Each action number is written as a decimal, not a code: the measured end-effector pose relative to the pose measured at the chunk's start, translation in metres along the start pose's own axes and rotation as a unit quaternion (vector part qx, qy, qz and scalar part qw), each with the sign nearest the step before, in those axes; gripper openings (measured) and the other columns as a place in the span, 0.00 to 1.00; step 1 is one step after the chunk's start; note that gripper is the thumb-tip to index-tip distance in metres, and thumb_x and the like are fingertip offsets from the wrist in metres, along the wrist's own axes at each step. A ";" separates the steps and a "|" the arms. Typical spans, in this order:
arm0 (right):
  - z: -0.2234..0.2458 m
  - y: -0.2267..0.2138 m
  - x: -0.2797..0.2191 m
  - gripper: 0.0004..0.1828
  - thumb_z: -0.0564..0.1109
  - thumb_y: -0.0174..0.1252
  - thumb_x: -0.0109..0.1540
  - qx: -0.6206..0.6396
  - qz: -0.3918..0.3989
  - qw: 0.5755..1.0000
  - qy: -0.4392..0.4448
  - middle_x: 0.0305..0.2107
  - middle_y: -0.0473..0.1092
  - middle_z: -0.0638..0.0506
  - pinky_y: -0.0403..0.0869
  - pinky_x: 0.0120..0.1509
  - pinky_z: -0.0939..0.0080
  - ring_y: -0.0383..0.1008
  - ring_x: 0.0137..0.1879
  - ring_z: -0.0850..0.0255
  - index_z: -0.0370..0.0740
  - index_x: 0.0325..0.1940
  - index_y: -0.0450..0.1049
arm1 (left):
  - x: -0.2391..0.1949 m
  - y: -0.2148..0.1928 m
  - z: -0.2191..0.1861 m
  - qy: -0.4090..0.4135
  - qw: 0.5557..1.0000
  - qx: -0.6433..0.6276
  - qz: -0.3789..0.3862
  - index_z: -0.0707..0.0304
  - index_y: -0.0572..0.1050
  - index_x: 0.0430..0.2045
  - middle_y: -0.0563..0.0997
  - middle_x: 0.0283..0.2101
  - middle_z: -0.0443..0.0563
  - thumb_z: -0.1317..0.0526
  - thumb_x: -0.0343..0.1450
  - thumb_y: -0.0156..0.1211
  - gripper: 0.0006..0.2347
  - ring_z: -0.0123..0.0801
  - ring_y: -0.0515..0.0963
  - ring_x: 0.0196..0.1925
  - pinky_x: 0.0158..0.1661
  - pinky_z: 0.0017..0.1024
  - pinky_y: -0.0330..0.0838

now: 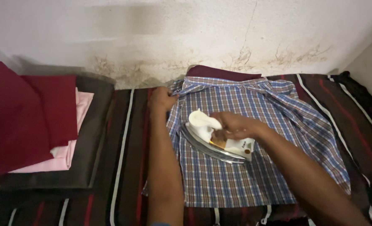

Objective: The person irons a plaid shirt on an ironing board by hand. They smooth the fabric, press the collar, sleeves, and main body with an iron, and then fold the shirt.

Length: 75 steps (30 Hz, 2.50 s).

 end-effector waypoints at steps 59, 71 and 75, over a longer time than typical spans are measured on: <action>0.058 0.044 -0.104 0.20 0.54 0.61 0.61 -0.081 0.025 0.990 0.111 0.34 0.79 0.47 0.79 0.44 0.53 0.82 0.35 0.57 0.41 0.52 0.73 | -0.378 -0.054 -0.012 0.212 0.977 -0.021 -0.032 0.62 0.80 0.27 0.80 0.34 0.51 0.58 0.68 0.65 0.07 0.46 0.77 0.42 0.46 0.43 0.70; 0.061 0.055 -0.126 0.22 0.53 0.64 0.58 0.003 0.104 0.994 -0.045 0.38 0.80 0.44 0.77 0.48 0.52 0.81 0.44 0.54 0.36 0.50 0.74 | -0.372 -0.051 -0.008 0.240 0.969 -0.019 -0.051 0.59 0.80 0.24 0.81 0.32 0.51 0.58 0.65 0.66 0.06 0.49 0.78 0.39 0.43 0.44 0.70; 0.048 0.047 -0.148 0.21 0.54 0.64 0.60 -0.066 0.091 0.992 -0.049 0.38 0.80 0.43 0.74 0.50 0.50 0.80 0.46 0.50 0.38 0.48 0.75 | -0.370 -0.045 -0.006 0.231 0.972 0.002 -0.047 0.59 0.80 0.24 0.81 0.31 0.51 0.58 0.65 0.66 0.06 0.48 0.78 0.39 0.43 0.44 0.70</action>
Point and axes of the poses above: each hand's wrist, its own x-axis towards the middle knuckle, its own y-axis out of the palm, z = x × y, the point moved 8 cm from there along x, towards the middle knuckle
